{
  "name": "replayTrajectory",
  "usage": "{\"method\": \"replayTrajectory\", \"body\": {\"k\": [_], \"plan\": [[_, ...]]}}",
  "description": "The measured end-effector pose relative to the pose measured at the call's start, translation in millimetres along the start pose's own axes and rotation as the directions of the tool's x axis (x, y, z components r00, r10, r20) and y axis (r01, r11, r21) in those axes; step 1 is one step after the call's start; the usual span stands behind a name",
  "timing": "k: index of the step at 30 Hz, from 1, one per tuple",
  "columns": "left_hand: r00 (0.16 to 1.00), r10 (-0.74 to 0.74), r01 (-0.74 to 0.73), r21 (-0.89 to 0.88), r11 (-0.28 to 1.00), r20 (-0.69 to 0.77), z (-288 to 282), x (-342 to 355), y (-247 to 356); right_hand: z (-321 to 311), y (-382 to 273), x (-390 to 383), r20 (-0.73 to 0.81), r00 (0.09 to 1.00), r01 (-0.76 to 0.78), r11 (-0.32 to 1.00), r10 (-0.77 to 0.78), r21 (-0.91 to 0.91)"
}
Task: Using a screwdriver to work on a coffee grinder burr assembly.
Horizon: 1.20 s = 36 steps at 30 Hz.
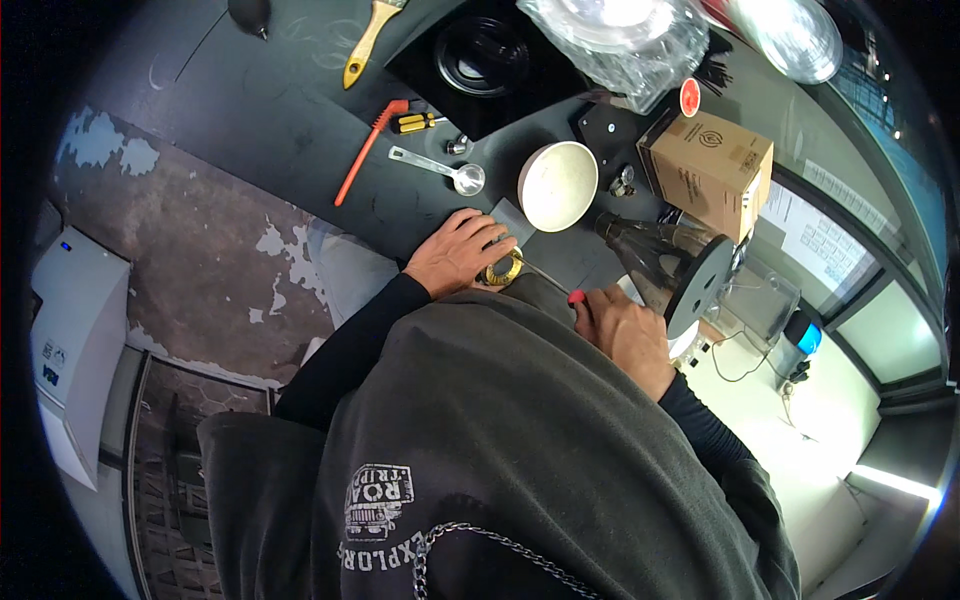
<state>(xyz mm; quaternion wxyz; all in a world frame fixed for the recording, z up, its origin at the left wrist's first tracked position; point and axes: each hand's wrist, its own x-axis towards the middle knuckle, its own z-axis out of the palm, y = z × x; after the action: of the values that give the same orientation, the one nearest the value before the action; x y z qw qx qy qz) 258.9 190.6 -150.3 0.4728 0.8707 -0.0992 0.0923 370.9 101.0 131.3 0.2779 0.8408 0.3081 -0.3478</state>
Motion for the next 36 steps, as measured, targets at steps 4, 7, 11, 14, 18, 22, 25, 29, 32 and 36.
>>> {"method": "replayTrajectory", "body": {"k": [4,7,11,14,18,22,25,29,32,36], "plan": [[0.999,-0.027,0.028,0.000,1.000,0.020,-9,6,6,10,9,-9,-0.155,0.988,0.015,0.998,-0.006,0.056],[0.999,-0.025,0.024,0.033,0.999,0.030,-14,8,9,12,13,-15,-0.287,0.956,0.093,0.990,-0.058,0.108],[1.000,0.013,-0.014,0.077,0.997,0.018,-18,9,12,24,18,-23,-0.499,0.866,0.238,0.901,-0.028,0.362],[0.999,-0.026,0.023,0.078,0.997,0.038,-22,10,20,44,24,-26,-0.649,0.760,0.410,0.746,0.039,0.525],[0.998,-0.041,0.040,0.006,0.999,0.040,-31,11,29,79,19,-24,-0.764,0.628,0.556,0.602,0.148,0.573],[0.999,-0.022,0.019,-0.086,0.996,-0.037,-51,23,47,103,8,-23,-0.792,0.562,0.585,0.563,0.238,0.584],[0.992,0.111,-0.098,-0.174,0.980,0.068,-71,47,66,110,7,-21,-0.843,0.435,0.619,0.575,0.316,0.535],[0.957,0.193,-0.128,-0.282,0.951,0.217,-73,71,62,122,5,-13,-0.822,0.406,0.712,0.426,0.398,0.558],[0.944,0.294,-0.255,-0.236,0.938,0.150,-75,84,63,120,-2,-19,-0.828,0.345,0.684,0.486,0.441,0.544],[0.936,0.311,-0.278,-0.196,0.940,0.163,-63,88,67,122,-6,-18,-0.691,0.387,0.707,0.285,0.611,0.647]]}}
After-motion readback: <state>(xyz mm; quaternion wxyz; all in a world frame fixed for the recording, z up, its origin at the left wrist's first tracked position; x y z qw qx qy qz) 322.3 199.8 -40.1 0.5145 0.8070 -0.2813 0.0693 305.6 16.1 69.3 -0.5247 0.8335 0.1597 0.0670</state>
